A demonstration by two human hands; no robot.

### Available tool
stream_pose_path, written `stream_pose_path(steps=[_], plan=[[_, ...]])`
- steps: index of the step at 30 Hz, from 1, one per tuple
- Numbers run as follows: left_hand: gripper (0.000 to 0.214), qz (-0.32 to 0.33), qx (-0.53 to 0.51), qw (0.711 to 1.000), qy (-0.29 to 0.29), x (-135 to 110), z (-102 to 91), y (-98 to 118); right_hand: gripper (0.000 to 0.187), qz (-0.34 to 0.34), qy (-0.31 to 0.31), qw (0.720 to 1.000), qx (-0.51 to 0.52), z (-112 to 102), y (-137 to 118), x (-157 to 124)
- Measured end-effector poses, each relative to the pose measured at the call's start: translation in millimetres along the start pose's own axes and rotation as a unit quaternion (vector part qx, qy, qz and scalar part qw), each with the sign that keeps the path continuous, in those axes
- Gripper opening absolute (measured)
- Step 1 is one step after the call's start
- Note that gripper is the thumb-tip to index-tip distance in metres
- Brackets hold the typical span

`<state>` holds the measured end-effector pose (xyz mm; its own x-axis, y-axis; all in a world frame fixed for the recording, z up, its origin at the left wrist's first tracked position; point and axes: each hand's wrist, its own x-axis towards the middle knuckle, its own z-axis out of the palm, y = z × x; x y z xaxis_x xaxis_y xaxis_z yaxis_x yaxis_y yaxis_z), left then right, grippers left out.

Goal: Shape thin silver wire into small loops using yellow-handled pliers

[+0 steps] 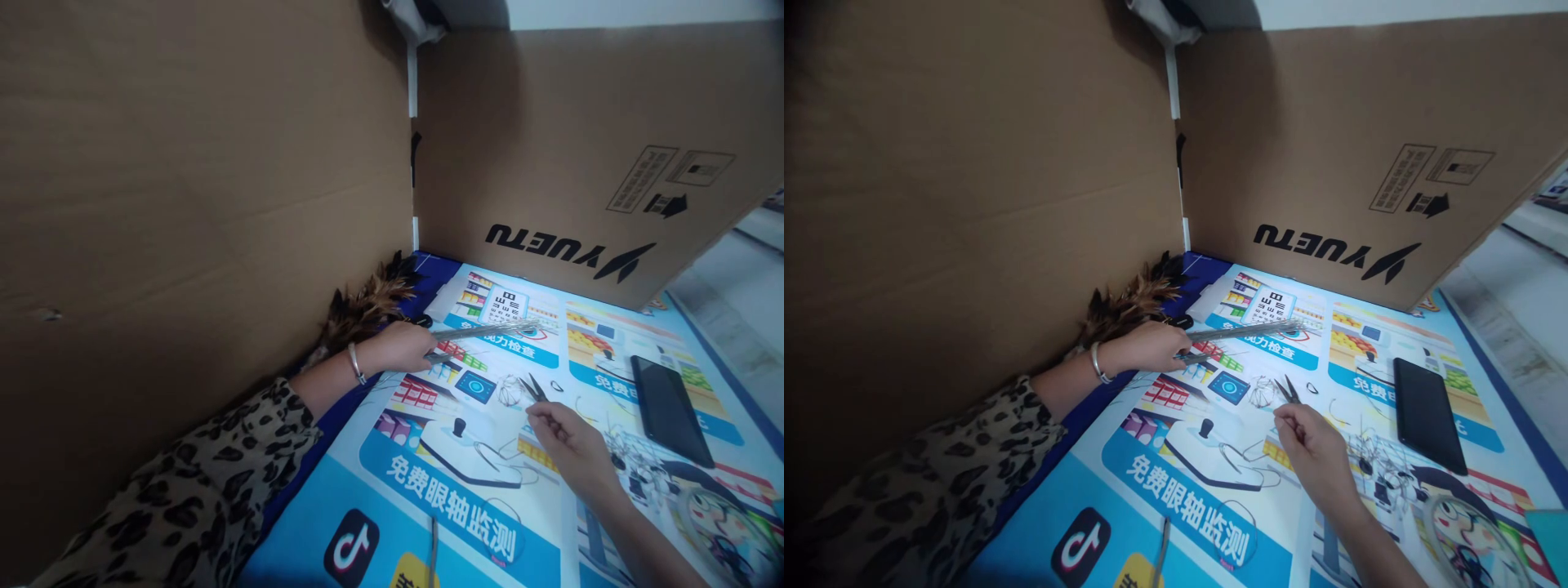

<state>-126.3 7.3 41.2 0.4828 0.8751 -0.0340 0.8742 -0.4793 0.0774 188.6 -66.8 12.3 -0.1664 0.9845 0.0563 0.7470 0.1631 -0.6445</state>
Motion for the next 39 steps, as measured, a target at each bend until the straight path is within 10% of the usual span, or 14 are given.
stream_pose_path(steps=[28,39], plan=[[0.013,-0.016,-0.022,0.999,-0.026,5.3,2.2,-4.5,0.026,-0.025,0.001,1.0,-0.014,-0.7,-0.8,-0.2],[0.008,0.01,-0.227,0.969,0.092,13.0,-5.0,-35.9,0.029,-0.031,-0.004,0.999,-0.035,-1.3,-0.4,0.2]])
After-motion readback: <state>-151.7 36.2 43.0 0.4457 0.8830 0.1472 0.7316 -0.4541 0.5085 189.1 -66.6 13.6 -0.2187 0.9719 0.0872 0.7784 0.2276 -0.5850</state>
